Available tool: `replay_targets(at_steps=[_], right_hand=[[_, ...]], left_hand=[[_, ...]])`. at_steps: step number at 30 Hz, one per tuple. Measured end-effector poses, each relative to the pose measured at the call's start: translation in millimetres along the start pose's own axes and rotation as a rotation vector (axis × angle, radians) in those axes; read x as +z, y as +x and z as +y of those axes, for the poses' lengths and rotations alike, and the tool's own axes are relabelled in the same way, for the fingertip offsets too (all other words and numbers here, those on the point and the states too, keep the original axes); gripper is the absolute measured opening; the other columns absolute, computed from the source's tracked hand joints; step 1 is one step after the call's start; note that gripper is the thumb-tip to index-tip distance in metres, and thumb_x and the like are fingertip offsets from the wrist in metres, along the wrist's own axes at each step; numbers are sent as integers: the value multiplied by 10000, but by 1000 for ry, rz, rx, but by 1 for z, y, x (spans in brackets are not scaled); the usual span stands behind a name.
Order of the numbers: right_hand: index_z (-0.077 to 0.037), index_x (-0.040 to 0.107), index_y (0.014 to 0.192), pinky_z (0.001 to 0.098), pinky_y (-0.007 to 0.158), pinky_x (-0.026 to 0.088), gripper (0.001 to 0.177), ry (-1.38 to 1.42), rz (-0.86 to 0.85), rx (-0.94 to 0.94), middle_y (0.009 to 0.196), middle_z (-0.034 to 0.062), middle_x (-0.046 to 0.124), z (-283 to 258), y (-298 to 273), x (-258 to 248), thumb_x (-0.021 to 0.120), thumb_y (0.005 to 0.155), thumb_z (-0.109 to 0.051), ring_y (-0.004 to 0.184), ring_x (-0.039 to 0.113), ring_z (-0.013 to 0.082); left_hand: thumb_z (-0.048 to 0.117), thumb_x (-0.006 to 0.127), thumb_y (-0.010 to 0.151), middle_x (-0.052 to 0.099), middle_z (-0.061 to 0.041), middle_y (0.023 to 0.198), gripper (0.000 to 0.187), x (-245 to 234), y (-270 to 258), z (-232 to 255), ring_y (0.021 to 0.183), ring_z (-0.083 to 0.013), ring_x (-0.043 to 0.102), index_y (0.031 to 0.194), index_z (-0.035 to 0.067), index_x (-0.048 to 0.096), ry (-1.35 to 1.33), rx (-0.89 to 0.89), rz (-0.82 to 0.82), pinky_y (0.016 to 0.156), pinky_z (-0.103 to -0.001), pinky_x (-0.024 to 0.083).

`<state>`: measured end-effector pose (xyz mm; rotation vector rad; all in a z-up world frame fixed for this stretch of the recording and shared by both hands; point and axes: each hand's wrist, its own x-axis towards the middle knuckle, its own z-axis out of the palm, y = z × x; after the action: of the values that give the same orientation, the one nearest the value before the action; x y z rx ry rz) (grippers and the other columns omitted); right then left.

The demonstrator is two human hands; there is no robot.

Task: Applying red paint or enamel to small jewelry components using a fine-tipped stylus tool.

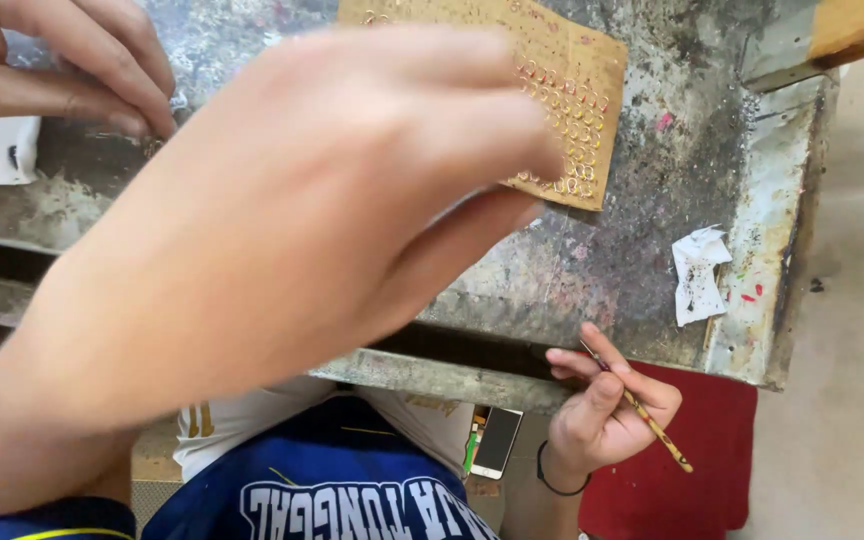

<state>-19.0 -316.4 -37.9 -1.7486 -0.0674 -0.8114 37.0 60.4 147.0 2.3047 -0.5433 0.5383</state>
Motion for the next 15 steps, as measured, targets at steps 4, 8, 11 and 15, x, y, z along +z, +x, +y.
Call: replay_targets(at_steps=[4,8,11,15], right_hand=[[-48,435,1098,265,553,598,267,-13,-43,-23,1104,343,626,0,-1,-7,608,1064,-250,757,719,262],[-85,530,1067,224,553,521,191,-96,-30,-104,945,146,565,10,0,-12,641,1059,-241,583,575,130],[-75,530,1044,224,524,484,210,-107,7,-27,872,128,536,12,-5,-14,665,1049,-235,551,513,121],[-65,535,1048,237,544,484,212,-153,30,-11,913,135,562,13,-8,-14,667,1052,-230,547,532,132]], left_hand=[[-71,736,1051,730,-205,1066,40,31,-12,14,970,-333,689,1088,-62,749,-7,4,15,916,-420,550],[-96,744,1095,707,-247,1172,114,44,-46,-23,1100,-398,664,1205,-100,774,165,-96,11,1015,-491,530],[-90,749,1095,696,-258,1232,173,40,-68,-47,1095,-428,618,1262,-80,792,307,-128,9,996,-510,506],[-45,770,1014,692,-214,1168,220,51,-62,-49,1034,-382,601,1234,-53,771,294,-151,3,930,-464,505]])
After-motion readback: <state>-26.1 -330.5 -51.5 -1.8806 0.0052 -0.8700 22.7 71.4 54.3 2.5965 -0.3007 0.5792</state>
